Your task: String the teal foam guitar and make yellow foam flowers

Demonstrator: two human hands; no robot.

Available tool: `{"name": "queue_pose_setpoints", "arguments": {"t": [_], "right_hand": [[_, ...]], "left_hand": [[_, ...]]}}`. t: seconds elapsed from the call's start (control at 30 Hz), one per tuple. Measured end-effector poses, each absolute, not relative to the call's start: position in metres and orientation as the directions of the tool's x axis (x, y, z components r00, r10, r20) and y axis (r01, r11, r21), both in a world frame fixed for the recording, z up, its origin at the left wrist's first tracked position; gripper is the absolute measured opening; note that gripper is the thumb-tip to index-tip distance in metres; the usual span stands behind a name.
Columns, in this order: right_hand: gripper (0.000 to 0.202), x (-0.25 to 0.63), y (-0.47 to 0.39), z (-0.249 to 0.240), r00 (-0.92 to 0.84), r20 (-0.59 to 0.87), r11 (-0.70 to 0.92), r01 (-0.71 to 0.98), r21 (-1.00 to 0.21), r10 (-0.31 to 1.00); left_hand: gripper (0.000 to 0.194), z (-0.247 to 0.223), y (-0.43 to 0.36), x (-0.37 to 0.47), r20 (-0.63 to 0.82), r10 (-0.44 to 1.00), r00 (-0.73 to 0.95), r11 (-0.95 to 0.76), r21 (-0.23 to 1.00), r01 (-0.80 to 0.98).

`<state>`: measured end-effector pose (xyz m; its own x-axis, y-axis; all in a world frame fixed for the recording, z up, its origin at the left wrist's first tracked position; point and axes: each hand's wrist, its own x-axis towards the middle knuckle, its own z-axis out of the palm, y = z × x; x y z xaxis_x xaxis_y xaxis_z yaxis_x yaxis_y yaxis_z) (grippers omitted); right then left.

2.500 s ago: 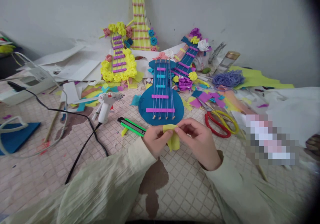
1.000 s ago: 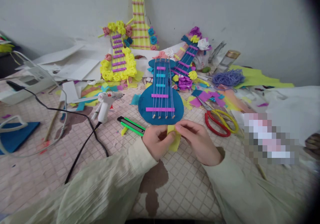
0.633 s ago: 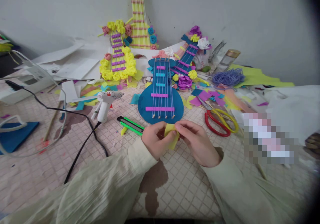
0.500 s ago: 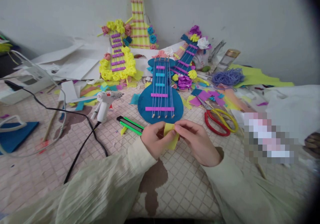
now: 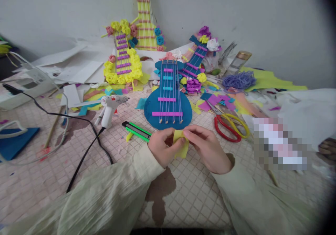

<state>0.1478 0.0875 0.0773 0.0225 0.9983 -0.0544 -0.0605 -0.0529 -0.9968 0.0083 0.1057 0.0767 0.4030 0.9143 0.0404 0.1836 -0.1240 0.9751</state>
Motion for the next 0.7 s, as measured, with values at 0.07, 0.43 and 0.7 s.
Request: {"name": "queue_pose_setpoints", "arguments": {"t": [0.07,0.43,0.7], "right_hand": [[0.014,0.1479,0.0876,0.0772,0.021,-0.067,-0.065,-0.072,-0.995,0.998],[0.013,0.1487,0.0879,0.0776,0.008,-0.077,-0.077,-0.076,-0.994,0.997],[0.013,0.1494,0.0880,0.0781,0.011,-0.071,-0.070,-0.056,-0.996,0.997]], "left_hand": [[0.021,0.0774,0.1056,0.0083,0.048,0.920,0.389,-0.139,0.968,0.208],[0.022,0.0789,0.1053,0.0087,0.048,0.922,0.385,-0.156,0.955,0.253],[0.022,0.0798,0.1051,0.0082,0.047,0.922,0.385,-0.158,0.951,0.264]]}}
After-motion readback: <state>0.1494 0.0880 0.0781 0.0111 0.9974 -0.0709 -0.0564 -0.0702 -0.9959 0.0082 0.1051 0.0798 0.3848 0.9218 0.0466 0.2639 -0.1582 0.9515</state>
